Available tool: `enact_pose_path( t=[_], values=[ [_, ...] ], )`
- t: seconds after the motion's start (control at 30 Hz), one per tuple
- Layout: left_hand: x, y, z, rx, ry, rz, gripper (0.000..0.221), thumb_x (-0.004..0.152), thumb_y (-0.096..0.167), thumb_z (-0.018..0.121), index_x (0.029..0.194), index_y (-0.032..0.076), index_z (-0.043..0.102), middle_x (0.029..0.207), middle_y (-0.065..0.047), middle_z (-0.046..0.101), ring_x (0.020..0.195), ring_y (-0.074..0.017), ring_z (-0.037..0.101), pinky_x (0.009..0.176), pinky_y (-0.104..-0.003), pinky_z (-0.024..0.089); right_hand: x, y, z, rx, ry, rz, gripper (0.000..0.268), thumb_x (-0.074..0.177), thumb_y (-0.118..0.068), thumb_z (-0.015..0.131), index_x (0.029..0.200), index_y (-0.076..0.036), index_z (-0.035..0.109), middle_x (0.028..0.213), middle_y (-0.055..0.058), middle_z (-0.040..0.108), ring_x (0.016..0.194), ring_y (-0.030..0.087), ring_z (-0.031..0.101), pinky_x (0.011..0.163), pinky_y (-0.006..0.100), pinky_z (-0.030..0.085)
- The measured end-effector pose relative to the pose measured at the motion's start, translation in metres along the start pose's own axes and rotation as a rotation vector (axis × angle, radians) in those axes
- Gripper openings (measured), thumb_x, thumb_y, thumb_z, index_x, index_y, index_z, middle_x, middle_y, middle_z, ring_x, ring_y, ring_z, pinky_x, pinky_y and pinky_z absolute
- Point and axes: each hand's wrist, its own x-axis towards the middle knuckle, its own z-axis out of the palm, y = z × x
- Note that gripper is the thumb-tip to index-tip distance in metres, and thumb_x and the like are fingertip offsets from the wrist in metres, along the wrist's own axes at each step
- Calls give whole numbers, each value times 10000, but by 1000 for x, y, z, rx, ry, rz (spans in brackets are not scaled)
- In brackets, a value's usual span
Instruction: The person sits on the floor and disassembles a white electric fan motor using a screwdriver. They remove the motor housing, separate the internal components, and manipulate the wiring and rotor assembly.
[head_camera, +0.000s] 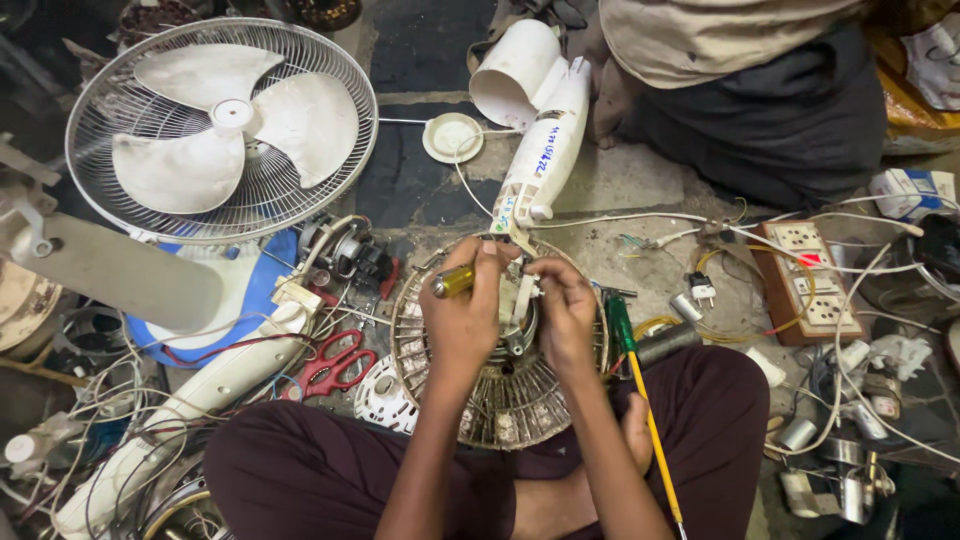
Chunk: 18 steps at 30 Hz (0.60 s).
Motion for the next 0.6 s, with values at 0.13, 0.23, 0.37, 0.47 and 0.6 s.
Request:
enact_pose_path(
  t=[0.13,0.23,0.37,0.47,0.6],
  values=[
    [-5,0,2,-30,-17,-35,300,1024,213,510,957,47,752,773,-68,747,669,-138,683,618,-305,526,-3,-5,-12,172,-57,128,145,908,14,674,1045,-27,651,1059,37,640,976,130,610,885,273,504],
    [-1,0,0,-15,-13,-20,296,1018,212,513,963,51,755,782,-59,748,683,-125,692,624,-300,527,2,-1,-6,212,-9,170,141,912,37,660,1042,-18,659,1042,46,649,930,137,624,845,279,509],
    [-1,-1,1,-19,-12,-33,298,1021,214,516,970,51,760,767,-65,729,689,-134,673,623,-307,513,-4,6,3,-31,76,-58,53,990,24,639,1031,6,667,1049,44,654,966,140,617,896,281,488],
    [0,0,0,4,-8,-28,304,1022,216,514,978,53,767,776,-67,727,694,-143,665,634,-314,513,-3,5,4,-197,78,-105,64,1034,-21,621,1032,9,677,1044,51,678,984,141,620,930,277,485],
    [-2,-1,1,3,-18,-9,303,1026,218,508,975,49,755,789,-56,740,718,-135,692,656,-309,526,0,-1,-5,-119,48,-15,116,1001,-65,619,1102,-28,662,1066,44,681,1010,131,616,947,270,487]
  ],
)
